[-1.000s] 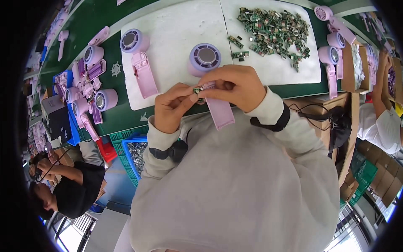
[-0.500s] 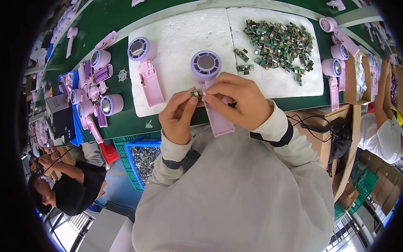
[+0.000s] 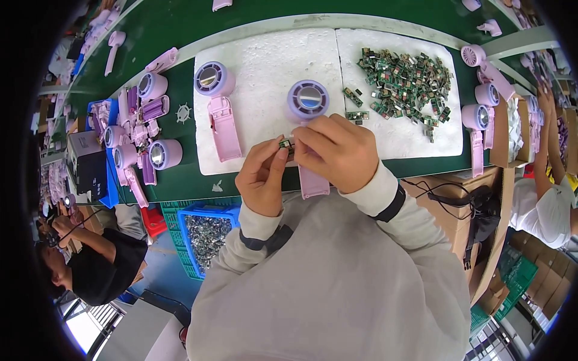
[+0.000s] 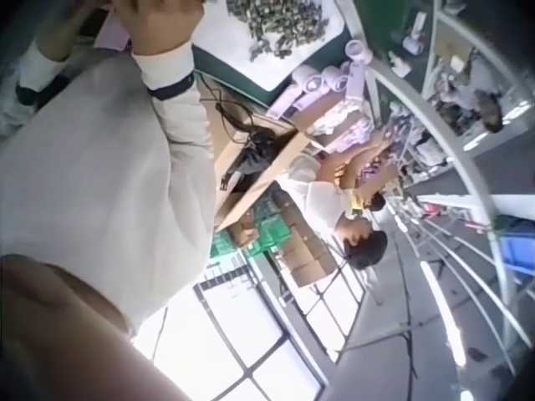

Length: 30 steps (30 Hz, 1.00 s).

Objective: The person picks up a circuit board and connects a wire to it before placing the board into the handle of a handheld fan. They then pick up a plastic cover and snap it onto the fan handle to secure the components.

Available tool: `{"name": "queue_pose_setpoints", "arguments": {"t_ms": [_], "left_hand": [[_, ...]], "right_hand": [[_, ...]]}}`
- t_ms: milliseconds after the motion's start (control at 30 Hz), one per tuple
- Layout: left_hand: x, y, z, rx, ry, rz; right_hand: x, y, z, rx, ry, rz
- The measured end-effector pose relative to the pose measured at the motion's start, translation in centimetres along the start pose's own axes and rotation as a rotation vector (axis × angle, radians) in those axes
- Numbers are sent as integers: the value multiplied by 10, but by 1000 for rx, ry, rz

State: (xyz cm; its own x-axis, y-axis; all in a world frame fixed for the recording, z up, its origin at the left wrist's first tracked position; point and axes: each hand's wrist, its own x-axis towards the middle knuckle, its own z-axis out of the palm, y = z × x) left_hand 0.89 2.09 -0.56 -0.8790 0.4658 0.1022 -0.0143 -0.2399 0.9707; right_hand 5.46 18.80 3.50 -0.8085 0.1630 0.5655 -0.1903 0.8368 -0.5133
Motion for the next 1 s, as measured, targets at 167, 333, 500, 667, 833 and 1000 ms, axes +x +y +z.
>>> {"name": "queue_pose_setpoints", "arguments": {"t_ms": [167,333,500,667,833,1000], "left_hand": [[0,3,5,159,67,47],[-1,5,4,295,63,82],[-2,5,2,363,34,102],[-1,8,-2,456,-43,202],[-1,8,-7,379,-104,162],[-3,2,-8,148,-87,68]], "right_hand": [[5,0,-10,-115,-115,-164],[9,4,-12,-51,-148,-189],[12,6,-19,31,-215,-180],[21,12,-35,69,-388,-163],[24,12,-38,96,-449,-195],[24,6,-36,71,-442,-231]]}}
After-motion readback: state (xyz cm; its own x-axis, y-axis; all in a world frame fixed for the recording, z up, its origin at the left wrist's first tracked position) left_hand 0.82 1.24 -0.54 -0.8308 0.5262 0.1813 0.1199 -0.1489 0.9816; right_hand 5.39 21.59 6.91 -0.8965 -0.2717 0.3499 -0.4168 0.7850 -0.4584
